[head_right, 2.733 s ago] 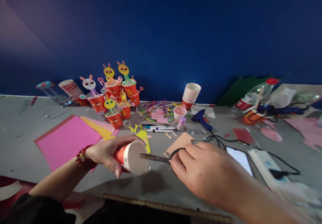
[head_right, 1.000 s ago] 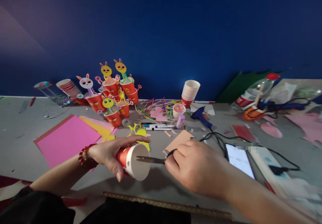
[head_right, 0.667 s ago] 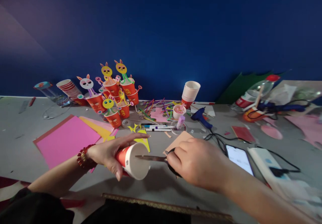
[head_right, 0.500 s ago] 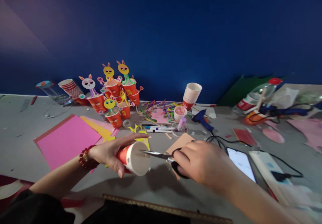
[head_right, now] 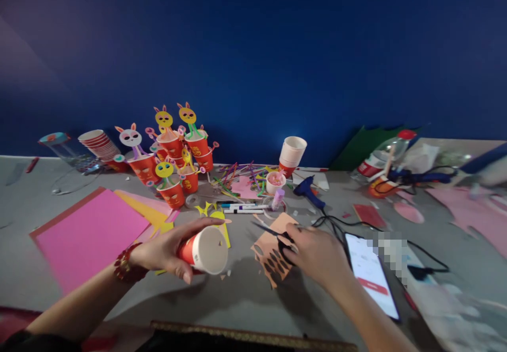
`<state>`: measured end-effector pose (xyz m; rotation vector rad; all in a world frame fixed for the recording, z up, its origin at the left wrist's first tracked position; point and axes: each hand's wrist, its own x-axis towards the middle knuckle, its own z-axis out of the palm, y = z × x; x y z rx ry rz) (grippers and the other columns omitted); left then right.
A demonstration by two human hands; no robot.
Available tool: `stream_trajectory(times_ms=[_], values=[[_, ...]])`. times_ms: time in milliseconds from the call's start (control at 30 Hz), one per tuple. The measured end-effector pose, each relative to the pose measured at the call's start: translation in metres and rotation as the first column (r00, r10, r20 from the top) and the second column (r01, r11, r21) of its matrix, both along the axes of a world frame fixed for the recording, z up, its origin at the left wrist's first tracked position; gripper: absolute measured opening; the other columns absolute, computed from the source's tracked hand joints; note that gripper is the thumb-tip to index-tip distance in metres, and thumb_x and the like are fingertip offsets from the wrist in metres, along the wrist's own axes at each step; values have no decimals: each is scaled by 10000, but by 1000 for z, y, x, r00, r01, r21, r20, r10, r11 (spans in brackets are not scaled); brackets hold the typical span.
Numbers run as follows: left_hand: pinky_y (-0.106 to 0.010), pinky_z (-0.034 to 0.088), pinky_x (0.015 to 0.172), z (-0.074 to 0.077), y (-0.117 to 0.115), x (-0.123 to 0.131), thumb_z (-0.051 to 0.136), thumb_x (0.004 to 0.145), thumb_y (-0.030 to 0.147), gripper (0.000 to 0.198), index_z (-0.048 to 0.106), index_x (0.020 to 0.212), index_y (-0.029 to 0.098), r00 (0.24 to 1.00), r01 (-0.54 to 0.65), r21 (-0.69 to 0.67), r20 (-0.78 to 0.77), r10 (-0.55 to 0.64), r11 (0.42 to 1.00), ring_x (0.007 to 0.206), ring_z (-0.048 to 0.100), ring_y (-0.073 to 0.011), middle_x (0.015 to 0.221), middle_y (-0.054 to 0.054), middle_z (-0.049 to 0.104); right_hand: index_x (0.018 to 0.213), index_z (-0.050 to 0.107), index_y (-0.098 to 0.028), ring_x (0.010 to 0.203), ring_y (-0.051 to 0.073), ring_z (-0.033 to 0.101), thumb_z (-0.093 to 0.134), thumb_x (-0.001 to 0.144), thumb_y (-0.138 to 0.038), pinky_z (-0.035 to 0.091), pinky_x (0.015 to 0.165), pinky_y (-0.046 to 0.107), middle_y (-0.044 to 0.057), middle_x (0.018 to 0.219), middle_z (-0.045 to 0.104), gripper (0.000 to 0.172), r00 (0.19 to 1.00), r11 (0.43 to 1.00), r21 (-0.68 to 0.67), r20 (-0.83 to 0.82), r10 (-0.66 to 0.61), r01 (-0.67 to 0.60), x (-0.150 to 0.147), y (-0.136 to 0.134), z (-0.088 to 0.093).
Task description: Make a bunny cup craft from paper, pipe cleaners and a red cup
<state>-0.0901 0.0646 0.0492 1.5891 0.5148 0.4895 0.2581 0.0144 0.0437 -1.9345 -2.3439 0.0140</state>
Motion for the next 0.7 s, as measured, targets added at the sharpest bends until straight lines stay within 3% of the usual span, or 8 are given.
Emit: stream_trajectory(times_ms=[167,233,333,400,533,700], values=[[-340,529,825,-22,-5,-3,797,743,489,801,451,1416,224,990,-124,57,-67,127,991,941,645,-245,1126,-84,650,829,586,-257,624,195,697,573,886,-425,368,500,232,-22,703,721,177,944,981,-122,-275,-180,152,9,-13,-37],[-338,508,885,-36,-7,-2,773,769,493,759,463,1404,216,976,-197,150,-62,208,969,1003,626,-256,1123,-80,659,876,601,-256,688,216,718,582,871,-358,389,529,242,-3,759,740,104,946,974,-122,-246,-213,188,6,-22,-52],[-330,532,827,-61,-7,2,666,842,555,694,464,1394,187,969,-244,99,-21,247,965,946,643,-245,1124,-102,661,879,604,-237,718,228,705,580,865,-305,414,579,265,36,818,727,74,963,980,-59,-180,-199,192,-6,-30,-70],[-362,521,895,-77,-6,4,685,822,568,728,456,1398,186,955,-297,159,23,297,942,1024,632,-271,1205,-125,640,876,593,-224,785,231,692,564,875,-266,421,623,274,66,916,713,51,973,987,-41,-161,-163,158,-15,-30,-78],[-431,446,1053,-94,-3,6,764,748,562,789,464,1383,200,948,-317,317,93,304,894,1235,548,-339,1367,-170,562,779,566,-216,740,198,658,563,813,-140,380,599,252,42,845,694,83,977,986,-145,-182,-110,84,-23,-23,-80],[-460,432,1067,-97,-6,9,784,747,493,746,444,1349,212,941,-334,434,110,319,837,1227,542,-331,1344,-178,545,766,589,-215,716,201,654,596,794,-169,406,613,263,13,777,687,54,962,977,-213,-269,-47,-12,-23,-22,-63]])
